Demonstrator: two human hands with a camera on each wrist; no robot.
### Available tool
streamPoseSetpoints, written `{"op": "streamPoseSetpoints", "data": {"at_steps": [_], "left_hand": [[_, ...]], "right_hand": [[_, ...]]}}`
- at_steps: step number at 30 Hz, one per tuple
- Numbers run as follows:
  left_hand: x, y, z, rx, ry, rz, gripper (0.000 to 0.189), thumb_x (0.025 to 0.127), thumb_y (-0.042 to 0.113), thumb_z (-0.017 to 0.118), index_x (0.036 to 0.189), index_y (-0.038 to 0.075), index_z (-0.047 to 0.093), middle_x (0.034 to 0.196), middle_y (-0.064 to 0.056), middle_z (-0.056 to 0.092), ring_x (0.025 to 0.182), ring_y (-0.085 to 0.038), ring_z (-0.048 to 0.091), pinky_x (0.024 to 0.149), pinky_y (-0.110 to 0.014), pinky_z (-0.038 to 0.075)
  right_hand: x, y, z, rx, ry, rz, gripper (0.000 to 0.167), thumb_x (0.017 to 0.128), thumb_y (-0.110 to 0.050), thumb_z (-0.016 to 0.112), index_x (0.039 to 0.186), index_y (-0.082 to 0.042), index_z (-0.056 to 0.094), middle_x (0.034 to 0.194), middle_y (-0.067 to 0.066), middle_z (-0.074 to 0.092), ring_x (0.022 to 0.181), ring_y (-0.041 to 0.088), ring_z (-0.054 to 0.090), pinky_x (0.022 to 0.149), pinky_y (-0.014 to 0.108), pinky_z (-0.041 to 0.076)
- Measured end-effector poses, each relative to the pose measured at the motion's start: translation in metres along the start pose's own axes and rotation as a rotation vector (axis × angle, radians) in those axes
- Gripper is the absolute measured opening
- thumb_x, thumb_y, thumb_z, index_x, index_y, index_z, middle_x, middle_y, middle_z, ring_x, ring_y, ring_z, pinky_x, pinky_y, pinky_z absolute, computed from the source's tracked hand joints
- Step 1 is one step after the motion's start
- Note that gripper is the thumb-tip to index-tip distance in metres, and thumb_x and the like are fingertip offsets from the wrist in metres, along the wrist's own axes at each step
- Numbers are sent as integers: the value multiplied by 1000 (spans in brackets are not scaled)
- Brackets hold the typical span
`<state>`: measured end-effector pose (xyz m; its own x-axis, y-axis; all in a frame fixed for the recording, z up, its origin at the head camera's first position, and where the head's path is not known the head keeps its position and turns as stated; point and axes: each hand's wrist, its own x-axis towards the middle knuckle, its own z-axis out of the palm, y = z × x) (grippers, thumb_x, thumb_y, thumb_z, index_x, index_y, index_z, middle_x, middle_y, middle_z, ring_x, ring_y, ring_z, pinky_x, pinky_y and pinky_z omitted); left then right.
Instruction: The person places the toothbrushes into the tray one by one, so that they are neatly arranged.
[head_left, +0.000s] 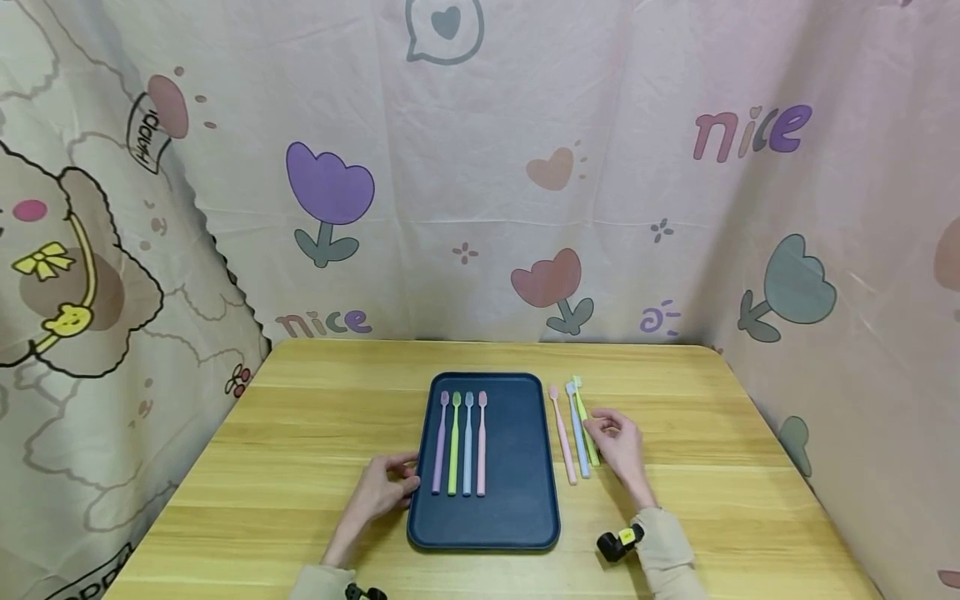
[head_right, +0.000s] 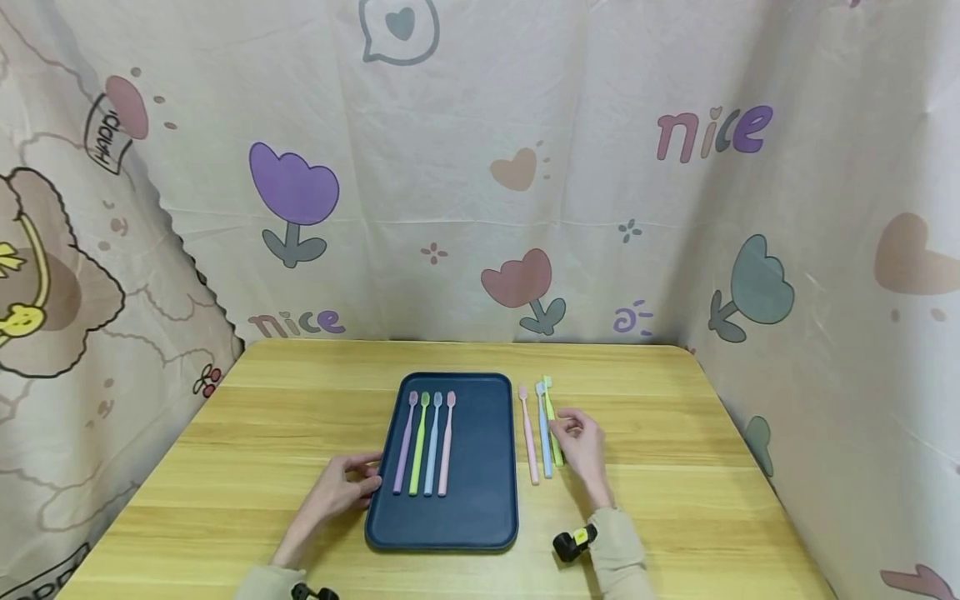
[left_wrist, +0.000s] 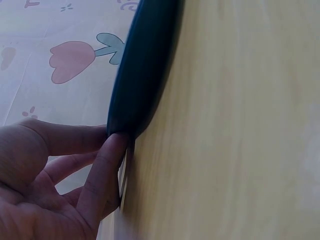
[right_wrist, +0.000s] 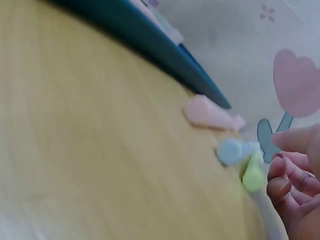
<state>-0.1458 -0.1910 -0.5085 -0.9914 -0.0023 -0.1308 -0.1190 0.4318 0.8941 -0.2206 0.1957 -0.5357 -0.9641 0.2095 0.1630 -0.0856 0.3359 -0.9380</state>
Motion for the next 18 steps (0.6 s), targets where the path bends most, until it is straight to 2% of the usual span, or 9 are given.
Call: {"op": "streamPoseSetpoints", "data": {"at_steps": [10, 18], "left_hand": [[1, -1, 1, 12, 5, -22, 42, 86, -6, 69, 127, -5, 66, 89, -11, 64, 70, -16, 61, 56, -30, 59], [2, -1, 1, 12, 9, -21, 41, 86, -5, 69, 127, -5, 66, 88, -10, 64, 69, -15, 61, 56, -31, 59]], "right_hand": [[5, 8, -3, -112, -40, 19, 23, 86, -3, 76, 106, 7, 70, 77, 14, 69, 50, 4, 54, 48, 19, 47], [-2, 8, -14, -66, -138, 76, 30, 88, -5, 74, 112, 10, 66, 74, 11, 66, 46, 7, 52, 40, 21, 44]]}}
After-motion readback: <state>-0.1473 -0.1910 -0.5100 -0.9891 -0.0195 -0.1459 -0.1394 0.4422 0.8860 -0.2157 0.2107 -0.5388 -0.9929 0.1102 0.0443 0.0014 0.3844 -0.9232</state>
